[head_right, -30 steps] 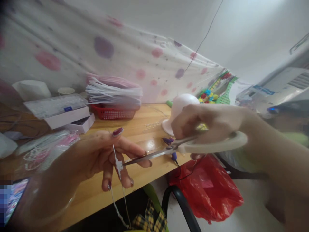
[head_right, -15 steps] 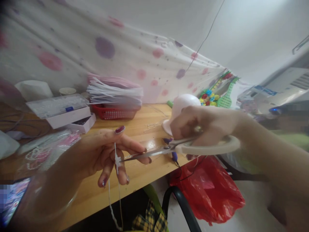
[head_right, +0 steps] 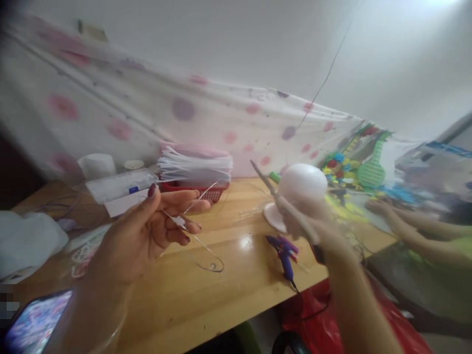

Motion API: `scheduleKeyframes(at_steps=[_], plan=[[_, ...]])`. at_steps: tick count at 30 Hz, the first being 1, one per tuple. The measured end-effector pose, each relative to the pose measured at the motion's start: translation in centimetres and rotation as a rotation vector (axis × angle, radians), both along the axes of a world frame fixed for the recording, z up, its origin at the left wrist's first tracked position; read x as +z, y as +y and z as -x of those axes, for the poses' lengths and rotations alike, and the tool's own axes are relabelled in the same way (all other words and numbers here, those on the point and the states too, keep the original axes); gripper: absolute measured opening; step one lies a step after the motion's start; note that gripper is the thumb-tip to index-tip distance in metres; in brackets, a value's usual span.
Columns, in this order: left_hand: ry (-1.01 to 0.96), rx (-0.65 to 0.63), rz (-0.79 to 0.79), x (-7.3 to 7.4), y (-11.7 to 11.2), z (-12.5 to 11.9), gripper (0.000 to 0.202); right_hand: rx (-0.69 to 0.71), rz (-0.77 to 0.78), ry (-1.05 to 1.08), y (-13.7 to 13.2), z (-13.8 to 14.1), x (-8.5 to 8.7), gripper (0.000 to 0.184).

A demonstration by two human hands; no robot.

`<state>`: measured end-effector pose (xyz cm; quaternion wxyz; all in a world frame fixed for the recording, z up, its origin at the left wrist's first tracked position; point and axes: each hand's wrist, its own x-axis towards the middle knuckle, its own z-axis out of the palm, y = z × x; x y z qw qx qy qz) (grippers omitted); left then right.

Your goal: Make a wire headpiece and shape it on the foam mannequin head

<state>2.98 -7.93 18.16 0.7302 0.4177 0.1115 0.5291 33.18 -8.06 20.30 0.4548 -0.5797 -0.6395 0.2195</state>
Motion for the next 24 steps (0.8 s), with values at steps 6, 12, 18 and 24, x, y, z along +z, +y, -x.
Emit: scheduleKeyframes(at_steps=[6,12,18,24], plan=[[0.066,0.241,-0.030,-0.3,0.6,0.5,0.034,-0.300,0.121,-0.535,3.7,4.0,-12.8,0.035],[0.126,0.355,-0.069,-0.6,0.5,0.0,0.034,-0.155,0.290,-0.743,4.3,5.5,-16.5,0.014],[0.242,0.460,-0.167,-1.2,0.2,-0.1,0.031,-0.032,-0.048,-0.226,1.9,7.0,-9.4,0.023],[0.248,0.406,-0.170,-1.3,-0.3,-1.0,0.027,0.312,-0.375,0.039,-1.5,12.2,-2.2,0.006]])
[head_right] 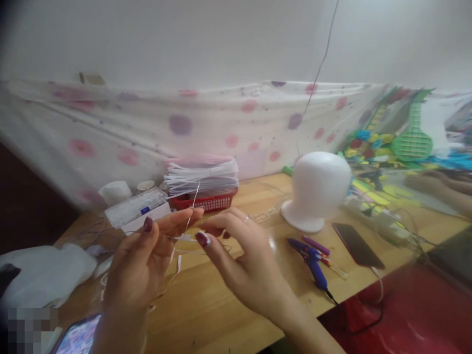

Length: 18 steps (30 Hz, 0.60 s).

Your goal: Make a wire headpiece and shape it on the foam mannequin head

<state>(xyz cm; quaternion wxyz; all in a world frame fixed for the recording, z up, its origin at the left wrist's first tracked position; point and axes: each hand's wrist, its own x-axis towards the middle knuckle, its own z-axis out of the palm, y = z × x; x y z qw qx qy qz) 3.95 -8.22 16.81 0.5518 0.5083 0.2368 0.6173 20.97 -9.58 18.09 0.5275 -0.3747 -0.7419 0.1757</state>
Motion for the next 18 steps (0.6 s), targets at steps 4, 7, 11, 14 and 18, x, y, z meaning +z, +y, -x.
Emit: scheduleKeyframes(at_steps=[4,7,11,14,18], plan=[[-0.001,-0.003,-0.011,-0.2,-0.1,-0.6,0.031,0.109,0.007,0.144,-0.1,1.5,-0.2,0.008],[0.025,-0.007,-0.043,-0.5,0.1,-1.1,0.033,0.078,0.035,0.232,0.0,1.8,-1.1,0.014],[0.016,0.006,-0.078,-0.8,0.0,-1.7,0.031,0.034,0.057,0.365,-0.3,2.2,-1.7,0.016],[-0.003,0.031,-0.081,-0.9,-0.2,-2.1,0.031,0.006,0.057,0.420,-0.5,2.6,-1.7,0.014],[-0.024,-0.010,-0.081,-0.8,-0.3,-2.6,0.031,-0.028,0.053,0.438,-0.6,2.9,-1.8,0.015]])
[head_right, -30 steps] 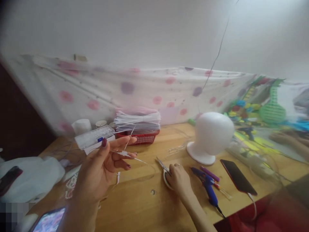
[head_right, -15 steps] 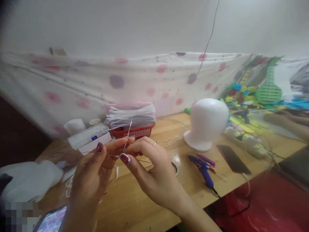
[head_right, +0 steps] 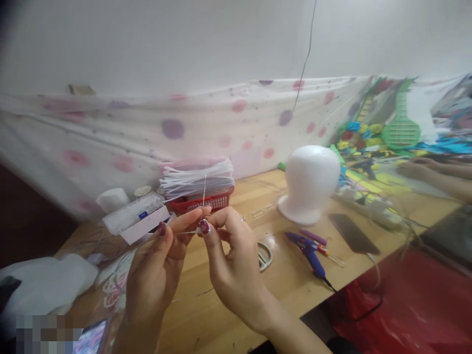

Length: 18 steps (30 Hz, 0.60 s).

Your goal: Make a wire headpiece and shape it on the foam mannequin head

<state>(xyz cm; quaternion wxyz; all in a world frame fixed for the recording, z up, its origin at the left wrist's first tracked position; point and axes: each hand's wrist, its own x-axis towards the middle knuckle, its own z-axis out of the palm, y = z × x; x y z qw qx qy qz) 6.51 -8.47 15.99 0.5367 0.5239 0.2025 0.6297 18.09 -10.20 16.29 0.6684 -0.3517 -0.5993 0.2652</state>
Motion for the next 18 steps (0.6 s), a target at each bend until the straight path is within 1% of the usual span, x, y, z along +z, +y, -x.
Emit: scheduleKeyframes(at_steps=[3,5,7,9,11,12,13,14,16,17,18], plan=[[-0.020,-0.012,-0.011,0.1,0.0,-0.1,0.031,0.013,0.018,0.015,0.1,0.1,-0.1,0.014],[-0.042,0.003,0.013,0.1,-0.1,-0.1,0.031,0.005,0.036,0.067,0.2,0.0,0.0,0.015],[-0.074,0.033,0.049,0.2,-0.2,0.0,0.030,-0.035,0.032,0.152,0.4,-0.5,0.2,0.018],[-0.099,0.068,0.088,0.4,-0.2,0.1,0.030,-0.085,-0.010,0.206,0.6,-1.3,0.5,0.022],[-0.111,0.083,0.116,0.6,-0.2,0.3,0.032,-0.154,-0.063,0.168,0.7,-2.7,0.7,0.029],[-0.116,0.081,0.130,0.7,-0.1,0.3,0.034,-0.204,-0.066,0.103,0.8,-3.5,0.7,0.033],[-0.123,0.073,0.142,0.8,-0.1,0.4,0.036,-0.264,-0.037,0.010,0.8,-4.4,0.6,0.038],[-0.130,0.058,0.151,0.9,-0.1,0.4,0.037,-0.321,0.028,-0.118,0.8,-5.3,0.4,0.043],[-0.138,0.016,0.161,0.9,0.0,0.5,0.038,-0.388,0.245,-0.424,1.0,-7.2,-0.2,0.053],[-0.141,-0.004,0.164,0.9,0.1,0.6,0.038,-0.377,0.349,-0.562,1.2,-8.0,-0.5,0.057],[-0.139,-0.024,0.167,0.8,0.2,0.7,0.039,-0.373,0.413,-0.662,1.4,-8.7,-0.8,0.060]])
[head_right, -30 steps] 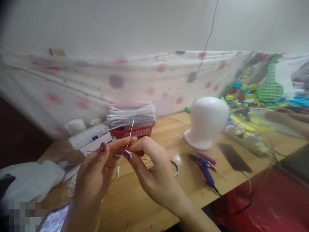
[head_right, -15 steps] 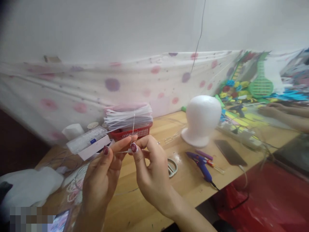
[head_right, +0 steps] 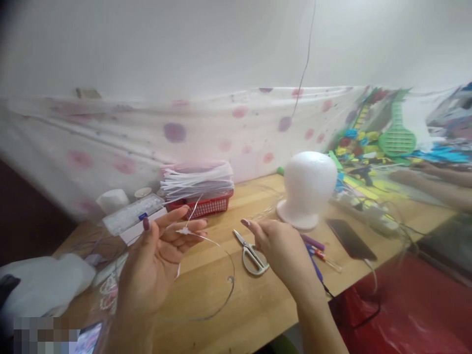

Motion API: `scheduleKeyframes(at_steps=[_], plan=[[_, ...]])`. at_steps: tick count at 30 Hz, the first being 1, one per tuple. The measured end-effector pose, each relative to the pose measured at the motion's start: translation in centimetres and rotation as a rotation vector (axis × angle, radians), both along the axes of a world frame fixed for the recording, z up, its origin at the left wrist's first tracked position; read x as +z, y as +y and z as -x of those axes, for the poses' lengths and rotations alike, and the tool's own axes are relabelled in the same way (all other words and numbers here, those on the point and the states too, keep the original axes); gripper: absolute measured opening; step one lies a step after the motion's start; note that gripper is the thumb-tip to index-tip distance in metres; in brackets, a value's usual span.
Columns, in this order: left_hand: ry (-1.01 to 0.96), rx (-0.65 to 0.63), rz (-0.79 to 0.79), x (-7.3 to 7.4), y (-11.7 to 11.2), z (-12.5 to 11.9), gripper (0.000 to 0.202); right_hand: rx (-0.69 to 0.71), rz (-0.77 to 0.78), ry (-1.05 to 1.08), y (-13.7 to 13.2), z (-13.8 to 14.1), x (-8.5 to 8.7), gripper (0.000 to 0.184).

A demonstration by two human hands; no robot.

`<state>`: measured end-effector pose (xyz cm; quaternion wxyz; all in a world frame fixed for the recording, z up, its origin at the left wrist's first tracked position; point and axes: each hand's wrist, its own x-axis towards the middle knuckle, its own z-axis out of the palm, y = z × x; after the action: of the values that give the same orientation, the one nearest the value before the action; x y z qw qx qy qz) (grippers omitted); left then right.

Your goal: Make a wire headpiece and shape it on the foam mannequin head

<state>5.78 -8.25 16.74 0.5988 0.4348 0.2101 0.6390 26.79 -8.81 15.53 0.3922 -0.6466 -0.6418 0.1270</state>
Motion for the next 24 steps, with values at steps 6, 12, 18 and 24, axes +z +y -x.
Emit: scheduleKeyframes(at_steps=[6,12,18,24], plan=[[0.012,-0.130,-0.022,-0.8,0.5,0.6,0.039,0.035,-0.206,0.102,0.6,-0.2,-1.0,0.028],[-0.144,-0.326,0.037,0.2,0.1,0.1,0.031,0.368,-0.011,0.222,0.5,2.7,-3.1,0.043],[-0.075,-0.350,0.116,0.2,0.1,0.9,0.019,0.461,0.061,0.279,1.2,3.5,-5.9,0.028],[0.286,-0.258,0.068,0.4,0.5,2.3,0.026,0.509,0.263,0.557,0.8,1.9,-7.5,0.045]])
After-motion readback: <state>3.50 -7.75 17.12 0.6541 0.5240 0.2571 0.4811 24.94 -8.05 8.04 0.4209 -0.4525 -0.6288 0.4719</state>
